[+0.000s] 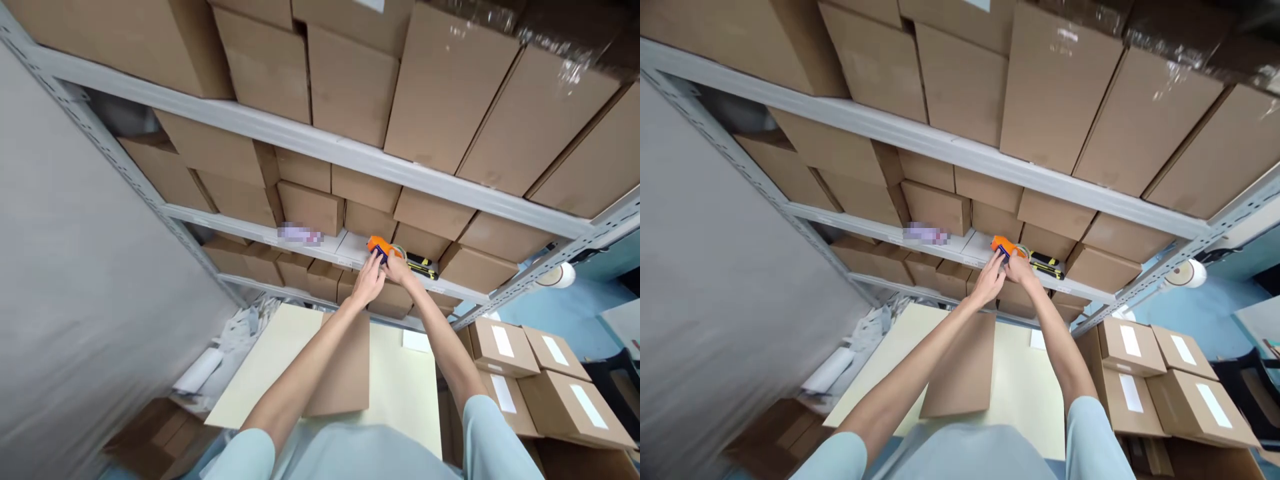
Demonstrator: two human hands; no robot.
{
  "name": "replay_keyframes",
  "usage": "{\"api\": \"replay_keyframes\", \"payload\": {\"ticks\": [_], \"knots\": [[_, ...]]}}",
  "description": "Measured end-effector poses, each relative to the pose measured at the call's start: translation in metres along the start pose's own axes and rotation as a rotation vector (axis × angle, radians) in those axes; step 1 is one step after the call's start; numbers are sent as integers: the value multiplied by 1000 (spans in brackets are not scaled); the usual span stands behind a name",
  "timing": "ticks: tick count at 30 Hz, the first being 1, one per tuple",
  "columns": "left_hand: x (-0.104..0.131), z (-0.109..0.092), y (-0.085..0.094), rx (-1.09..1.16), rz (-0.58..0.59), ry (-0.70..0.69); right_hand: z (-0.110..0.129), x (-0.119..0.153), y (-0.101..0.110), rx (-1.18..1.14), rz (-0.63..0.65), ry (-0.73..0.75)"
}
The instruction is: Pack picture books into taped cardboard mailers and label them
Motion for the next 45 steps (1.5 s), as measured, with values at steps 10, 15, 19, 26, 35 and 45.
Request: {"api": "replay_keyframes", "payload": {"ticks": [10,15,19,26,35,45], "knots": [[51,34,30,20,-6,7,22,-62,-4,63,74,-55],[106,64,43,28,28,122,12,-44,-20,52,-71,-73],[177,107,48,-3,48,306,-6,19,-65,-58,-493,-52],[322,166,57,-173,97,712,4,216,-269,-599,-418,-400],[377,187,46,-320,124,941,85,320,-387,-1175,-28,-636],[385,187,30,-181,255,986,90,273,-394,-1435,-49,-505]]}}
Point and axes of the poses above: each hand's wrist, its own x-axis away from the middle knuckle, its own y-axis out of the back of the hand, z = x × y, the point moved 5 cm from there along -x, towards the middle knuckle, and after that the axes turned 14 degrees about y, right-handed, at the moved point
